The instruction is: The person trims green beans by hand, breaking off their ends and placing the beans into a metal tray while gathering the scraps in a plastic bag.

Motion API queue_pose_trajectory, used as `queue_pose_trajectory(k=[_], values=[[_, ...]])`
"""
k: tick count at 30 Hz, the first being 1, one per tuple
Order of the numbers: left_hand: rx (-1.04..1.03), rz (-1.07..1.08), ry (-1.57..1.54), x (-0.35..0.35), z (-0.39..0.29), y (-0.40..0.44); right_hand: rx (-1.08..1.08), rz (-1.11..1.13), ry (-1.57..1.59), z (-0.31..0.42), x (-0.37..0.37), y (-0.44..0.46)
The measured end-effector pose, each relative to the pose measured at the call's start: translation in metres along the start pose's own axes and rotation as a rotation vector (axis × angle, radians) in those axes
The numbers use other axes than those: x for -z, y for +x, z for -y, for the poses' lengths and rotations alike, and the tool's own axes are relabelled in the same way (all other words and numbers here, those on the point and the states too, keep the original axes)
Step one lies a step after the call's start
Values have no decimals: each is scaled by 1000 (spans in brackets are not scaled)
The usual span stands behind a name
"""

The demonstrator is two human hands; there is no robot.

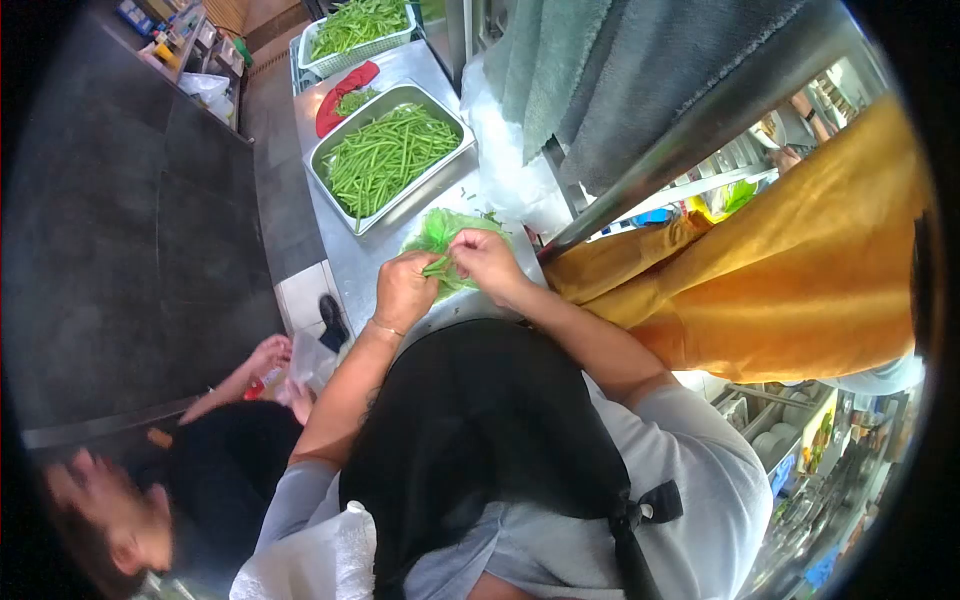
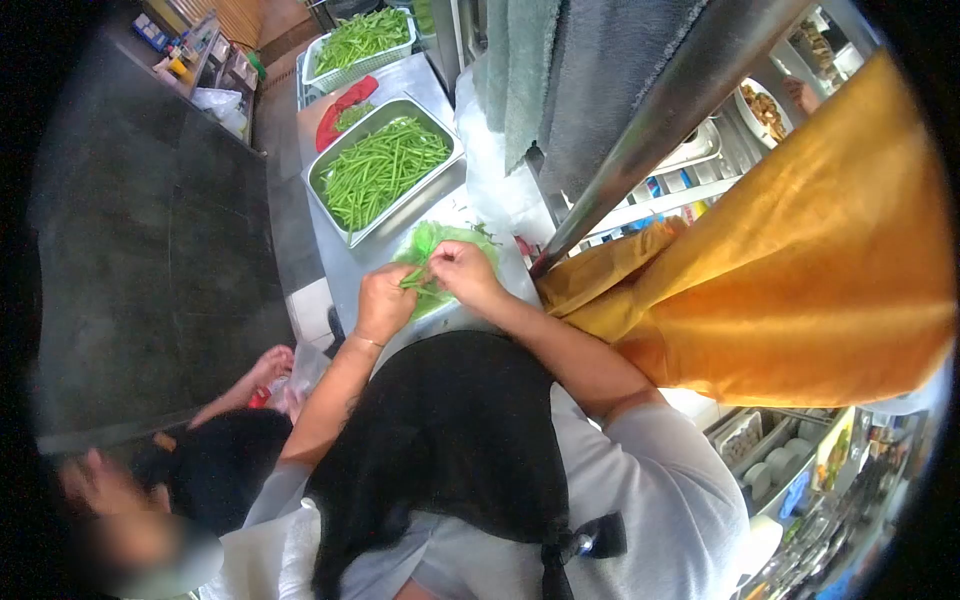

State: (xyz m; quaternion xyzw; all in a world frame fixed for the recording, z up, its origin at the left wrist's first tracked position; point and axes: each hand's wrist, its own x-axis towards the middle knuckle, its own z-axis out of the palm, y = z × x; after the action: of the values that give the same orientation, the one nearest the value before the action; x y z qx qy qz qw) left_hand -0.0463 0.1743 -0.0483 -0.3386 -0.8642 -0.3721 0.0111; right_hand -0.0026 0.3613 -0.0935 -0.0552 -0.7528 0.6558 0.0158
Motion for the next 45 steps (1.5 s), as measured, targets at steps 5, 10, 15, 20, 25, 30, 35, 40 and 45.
queue_pose_trajectory(k=[5,10,15,20,25,30,35,40,45], values=[[520,-161,-636,-2,0,0,-230,-176,187,-17,10,18],[748,-357,-988,11,6,-2,-287,-38,-30,-7,27,7],[753,-371,-982,12,19,-8,-114,117,272,-21,10,-9],[-84,-258,204,7,25,-31,264,20,-491,-2,11,-16],[-21,79,275,10,9,-33,345,121,-482,2,0,-21],[-43,81,203,3,9,-29,208,61,-340,1,4,-16],[241,-144,-357,4,-2,-1,-340,166,1054,10,3,-4],[161,-126,-434,24,-16,47,-233,130,1148,37,11,18],[-57,-37,-37,32,-12,62,472,-413,-562,68,32,24]])
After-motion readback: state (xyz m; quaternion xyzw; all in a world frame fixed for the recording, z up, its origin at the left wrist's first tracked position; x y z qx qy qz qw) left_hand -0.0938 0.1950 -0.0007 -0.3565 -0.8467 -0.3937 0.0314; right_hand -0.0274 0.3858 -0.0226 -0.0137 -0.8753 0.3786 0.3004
